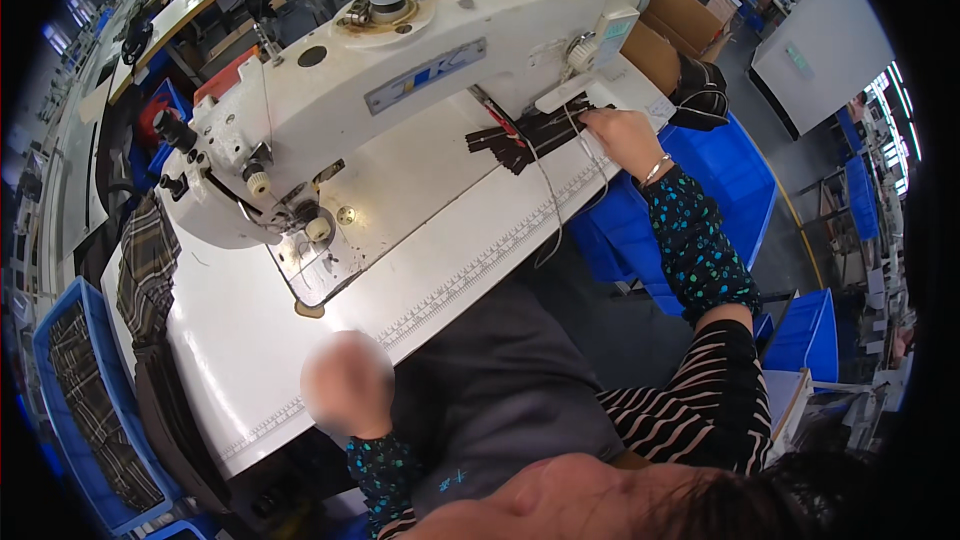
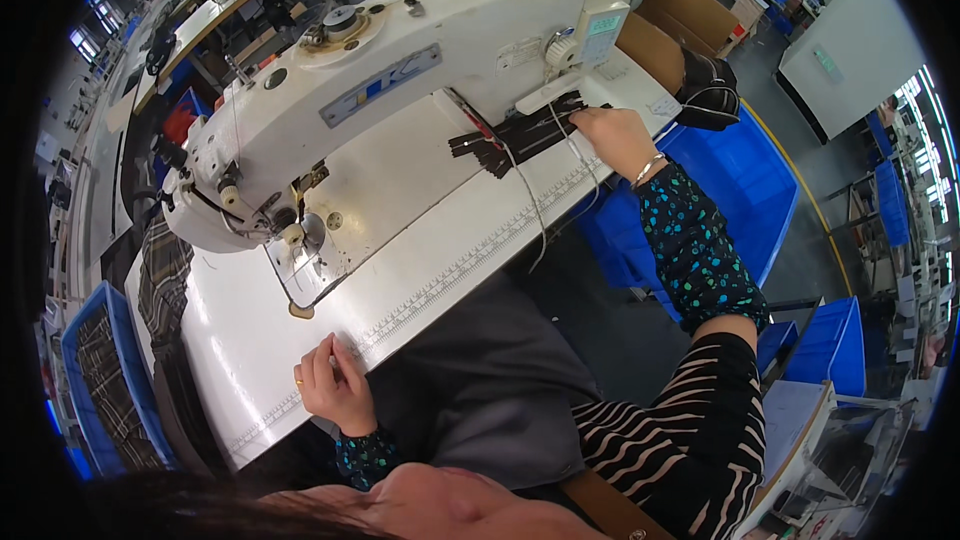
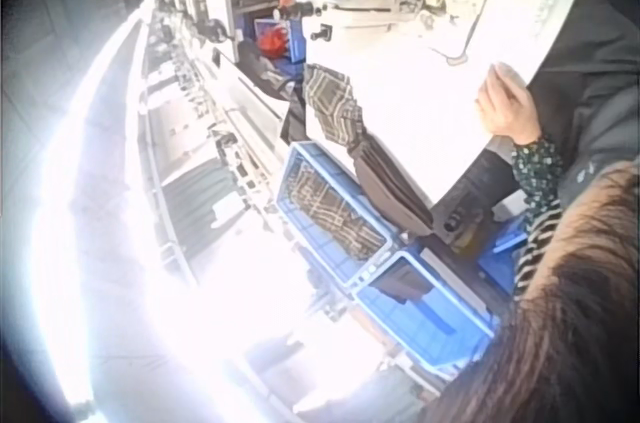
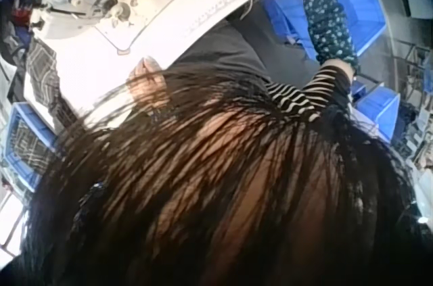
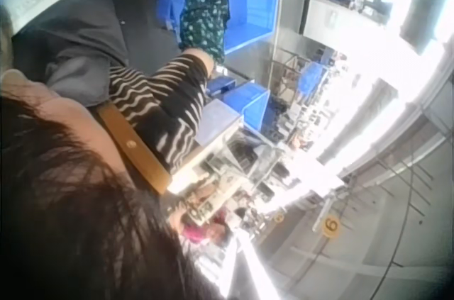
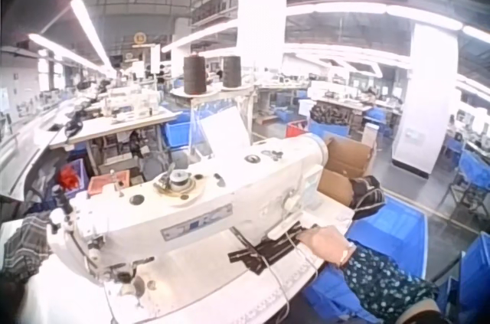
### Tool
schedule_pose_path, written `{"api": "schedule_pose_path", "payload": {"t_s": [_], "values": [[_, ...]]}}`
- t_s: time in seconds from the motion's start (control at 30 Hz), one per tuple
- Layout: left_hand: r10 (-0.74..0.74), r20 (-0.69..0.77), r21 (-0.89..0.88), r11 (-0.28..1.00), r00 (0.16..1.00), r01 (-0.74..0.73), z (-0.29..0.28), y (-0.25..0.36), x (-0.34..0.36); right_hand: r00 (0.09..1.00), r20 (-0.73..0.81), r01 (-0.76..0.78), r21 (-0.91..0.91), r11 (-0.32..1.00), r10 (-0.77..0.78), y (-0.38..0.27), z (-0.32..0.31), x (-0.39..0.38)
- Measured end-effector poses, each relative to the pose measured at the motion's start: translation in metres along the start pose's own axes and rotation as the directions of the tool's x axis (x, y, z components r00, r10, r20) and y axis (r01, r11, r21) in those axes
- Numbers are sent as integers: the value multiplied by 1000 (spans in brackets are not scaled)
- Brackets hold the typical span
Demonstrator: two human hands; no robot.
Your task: The person uses a sewing machine to attach a zipper to a black fabric piece. They align the zipper, sew along the edge, and trim excess threads. The person then attaches a plaid fabric piece to the zipper assembly and sews it in place.
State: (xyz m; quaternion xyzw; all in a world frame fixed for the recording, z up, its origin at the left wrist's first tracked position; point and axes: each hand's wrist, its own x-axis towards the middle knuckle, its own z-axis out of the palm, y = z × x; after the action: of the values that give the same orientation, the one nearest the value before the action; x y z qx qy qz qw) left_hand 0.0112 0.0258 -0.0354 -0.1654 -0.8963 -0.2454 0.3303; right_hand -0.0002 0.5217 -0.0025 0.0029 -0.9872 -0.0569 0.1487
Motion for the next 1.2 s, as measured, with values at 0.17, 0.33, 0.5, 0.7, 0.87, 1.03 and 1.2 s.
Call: {"api": "schedule_pose_path", "payload": {"t_s": [0.17, 0.33, 0.5, 0.7, 0.87, 1.03, 1.2], "values": [[3, 8, -7, 1000, 1000, -3, 1, -1, 0, 993, -109, 39, -37, 999, -43, 28, 12, -1], [-22, 19, 15, 1000, 1000, 21, -2, -1, -2, 977, -209, 56, 17, 998, -51, -6, -5, 14], [7, 0, -5, 1000, 1000, -7, 1, -1, 0, 970, -217, 110, -23, 994, -112, -16, 22, 32], [5, -2, -1, 1000, 1000, -5, 2, -1, -1, 964, -267, -17, -31, 999, 8, -14, 12, 24], [-4, 4, -8, 1000, 1000, 4, -2, -3, -2, 871, -368, -188, 361, 913, 325, 3, -48, -9], [-30, 18, -39, 999, 999, 31, -3, -2, 1, 918, -306, -107, 421, 901, 252, -51, -105, -20], [-19, 179, -160, 986, 984, 48, -15, -2, 14, 909, -250, 412, 401, 818, -334, -145, -78, -6]]}}
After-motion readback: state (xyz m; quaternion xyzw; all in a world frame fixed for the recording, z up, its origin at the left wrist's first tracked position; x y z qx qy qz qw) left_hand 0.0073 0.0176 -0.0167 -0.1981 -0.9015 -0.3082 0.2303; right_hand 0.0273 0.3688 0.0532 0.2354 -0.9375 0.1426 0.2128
